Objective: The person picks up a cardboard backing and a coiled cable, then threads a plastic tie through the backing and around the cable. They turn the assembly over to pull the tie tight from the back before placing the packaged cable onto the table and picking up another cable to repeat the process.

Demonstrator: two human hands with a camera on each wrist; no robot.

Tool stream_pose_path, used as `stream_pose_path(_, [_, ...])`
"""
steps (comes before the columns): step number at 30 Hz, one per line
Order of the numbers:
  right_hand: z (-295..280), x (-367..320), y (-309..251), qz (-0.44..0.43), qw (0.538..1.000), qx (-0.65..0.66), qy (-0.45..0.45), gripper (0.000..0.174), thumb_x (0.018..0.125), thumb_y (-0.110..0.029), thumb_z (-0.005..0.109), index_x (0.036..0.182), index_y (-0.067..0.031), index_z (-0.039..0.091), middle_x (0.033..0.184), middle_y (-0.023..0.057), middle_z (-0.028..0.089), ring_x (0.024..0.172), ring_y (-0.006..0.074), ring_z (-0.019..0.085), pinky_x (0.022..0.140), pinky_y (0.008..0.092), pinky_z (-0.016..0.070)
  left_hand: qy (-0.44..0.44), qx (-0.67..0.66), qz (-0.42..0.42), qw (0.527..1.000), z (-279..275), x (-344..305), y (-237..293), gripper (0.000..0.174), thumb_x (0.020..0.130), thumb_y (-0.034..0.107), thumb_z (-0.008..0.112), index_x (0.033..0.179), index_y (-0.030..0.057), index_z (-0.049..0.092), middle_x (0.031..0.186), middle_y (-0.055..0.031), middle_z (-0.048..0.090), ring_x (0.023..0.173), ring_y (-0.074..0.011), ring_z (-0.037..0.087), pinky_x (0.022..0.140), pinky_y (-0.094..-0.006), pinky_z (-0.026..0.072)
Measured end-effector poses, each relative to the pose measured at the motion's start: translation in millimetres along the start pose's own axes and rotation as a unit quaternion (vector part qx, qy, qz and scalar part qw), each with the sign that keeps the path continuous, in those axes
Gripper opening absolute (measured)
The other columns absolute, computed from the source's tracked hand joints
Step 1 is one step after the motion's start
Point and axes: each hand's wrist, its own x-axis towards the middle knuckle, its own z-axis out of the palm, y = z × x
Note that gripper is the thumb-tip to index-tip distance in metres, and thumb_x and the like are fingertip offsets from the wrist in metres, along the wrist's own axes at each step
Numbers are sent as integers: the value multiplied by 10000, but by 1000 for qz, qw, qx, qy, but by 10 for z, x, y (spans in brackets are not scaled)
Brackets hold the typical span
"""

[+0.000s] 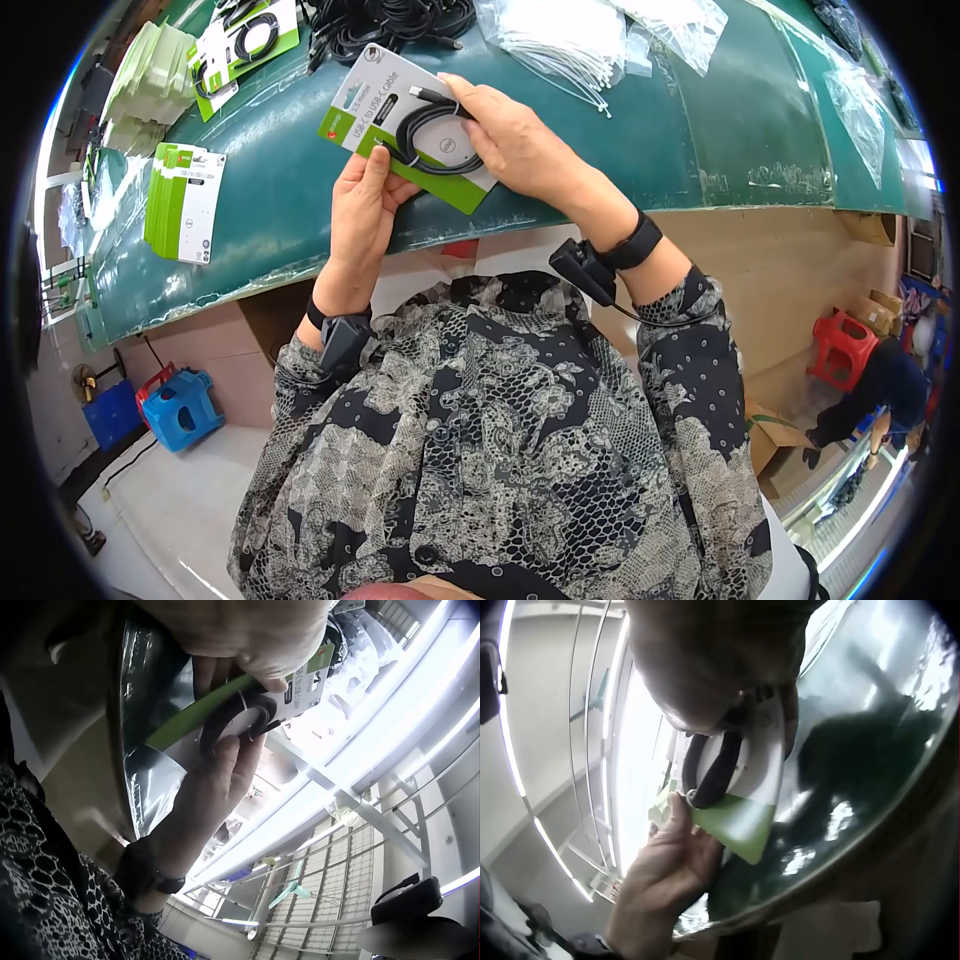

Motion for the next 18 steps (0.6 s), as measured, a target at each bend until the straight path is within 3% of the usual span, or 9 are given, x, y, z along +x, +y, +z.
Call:
stream_pose_path(4, [72,43,-100,56,997,20,55,470,862,22,506,1325,-3,428,1160,207,569,1034,313,585,886,338,458,32,18,4,999,45,15,-4,268,939,173,553,1139,-2,516,1085,-99,612,937,-170,622,812,-298,527])
stream_pose_path(9, [216,59,-180,6,993,-4,118,466,843,21,502,1301,13,421,1048,233,567,957,387,571,835,390,465,-16,80,-30,996,208,-88,31,302,906,127,596,1167,6,504,1099,-87,602,945,-151,603,830,-285,509])
stream_pose_path(12, [209,42,-201,14,989,-51,140,471,869,-21,547,1323,5,422,1136,204,579,961,265,609,828,302,480,4,-24,-59,998,230,-45,7,327,881,74,619,1181,14,503,1107,-84,604,962,-149,601,847,-287,503])
stream_pose_path(13, [143,35,-203,15,988,-66,142,471,869,-21,547,1323,5,422,1136,204,579,961,265,609,828,302,480,-9,-32,-63,997,278,-27,-15,327,881,74,619,1181,14,503,1107,-84,604,962,-149,601,847,-287,503])
stream_pose_path(16, [31,33,-210,164,977,107,87,389,847,-79,617,1215,-5,514,1028,173,603,886,230,618,776,300,487,14,-7,25,1000,307,-78,-2,307,883,62,614,1171,19,513,1115,-86,605,976,-155,606,852,-292,510])
stream_pose_path(17, [-78,36,-123,164,977,103,88,389,847,-79,617,1215,-5,514,1028,173,603,886,230,618,776,300,487,11,-9,24,1000,286,-74,4,307,883,62,614,1171,19,513,1115,-86,605,976,-155,606,852,-292,510])
stream_pose_path(18, [-260,40,35,151,983,-42,95,310,830,-105,641,1111,-14,546,960,155,599,850,236,613,747,312,486,10,-3,18,1000,254,-73,7,307,886,60,610,1174,21,512,1117,-86,605,983,-159,606,858,-295,511])
